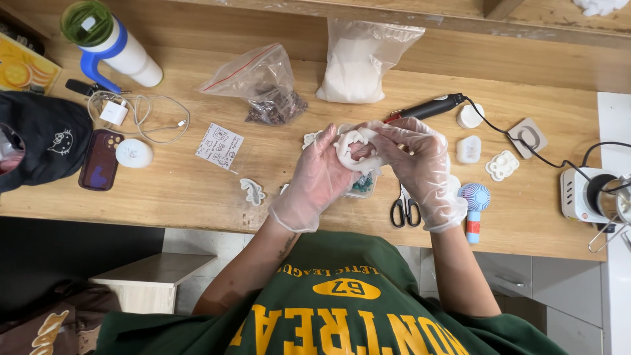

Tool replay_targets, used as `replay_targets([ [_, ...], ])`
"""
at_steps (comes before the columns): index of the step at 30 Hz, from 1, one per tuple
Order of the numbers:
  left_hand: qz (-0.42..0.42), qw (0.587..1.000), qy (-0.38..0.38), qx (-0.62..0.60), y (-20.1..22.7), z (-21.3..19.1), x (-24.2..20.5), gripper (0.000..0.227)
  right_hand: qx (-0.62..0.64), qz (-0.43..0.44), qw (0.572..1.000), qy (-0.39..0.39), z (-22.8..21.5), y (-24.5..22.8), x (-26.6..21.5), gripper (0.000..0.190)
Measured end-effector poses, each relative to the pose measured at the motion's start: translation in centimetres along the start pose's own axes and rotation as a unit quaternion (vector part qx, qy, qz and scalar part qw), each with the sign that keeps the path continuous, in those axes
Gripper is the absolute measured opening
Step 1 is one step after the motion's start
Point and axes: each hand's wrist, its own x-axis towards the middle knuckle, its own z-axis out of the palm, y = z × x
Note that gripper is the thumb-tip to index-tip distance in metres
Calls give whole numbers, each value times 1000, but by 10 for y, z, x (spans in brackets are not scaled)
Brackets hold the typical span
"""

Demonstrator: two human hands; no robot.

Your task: Smoothing a wax piece using a heat gun and then packaging it in a small bag.

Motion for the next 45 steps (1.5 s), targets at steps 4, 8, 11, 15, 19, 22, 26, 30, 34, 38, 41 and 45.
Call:
replay_targets([
  [4, 4, 1000, 3, 30, 0, 5, -5, 57, -20, -13, 1000, 12, 0, -11, -2, 24],
  [8, -1, 998, -67, -17, 1, -4, -4, 56, -89, -55, 994, 10, 0, -8, 2, 28],
  [11, 0, 1000, -28, -7, -1, 4, -9, 54, -102, -99, 990, 8, 0, -6, 3, 32],
  [15, -1, 1000, 7, 14, 0, 16, -13, 52, -133, -118, 984, 19, 2, -8, 4, 30],
  [19, -2, 1000, 9, 8, -1, 21, -16, 51, -111, -100, 989, 13, 1, -12, 2, 31],
  [22, -6, 1000, 12, 13, -1, 22, -16, 53, -104, -99, 990, 15, -2, -11, 0, 31],
  [26, -12, 999, -45, -15, 2, 27, -15, 61, 4, -60, 998, 16, -10, -14, -1, 31],
  [30, -8, 999, 7, -35, 11, 61, -24, 66, 224, -40, 971, 70, -16, -6, -7, 17],
  [34, -8, 997, 30, -64, 3, 56, -21, 69, 132, -2, 990, 50, -11, -6, -9, 19],
  [38, 3, 999, 24, -34, -1, 52, -20, 72, 96, 22, 994, 51, -5, -4, -6, 20],
  [41, -3, 999, 18, -29, -5, 50, -21, 74, 79, 57, 993, 59, -3, 0, -7, 14],
  [45, -7, 999, 7, -32, -6, 49, -21, 78, 48, -34, 995, 83, -1, 5, -10, 12],
])
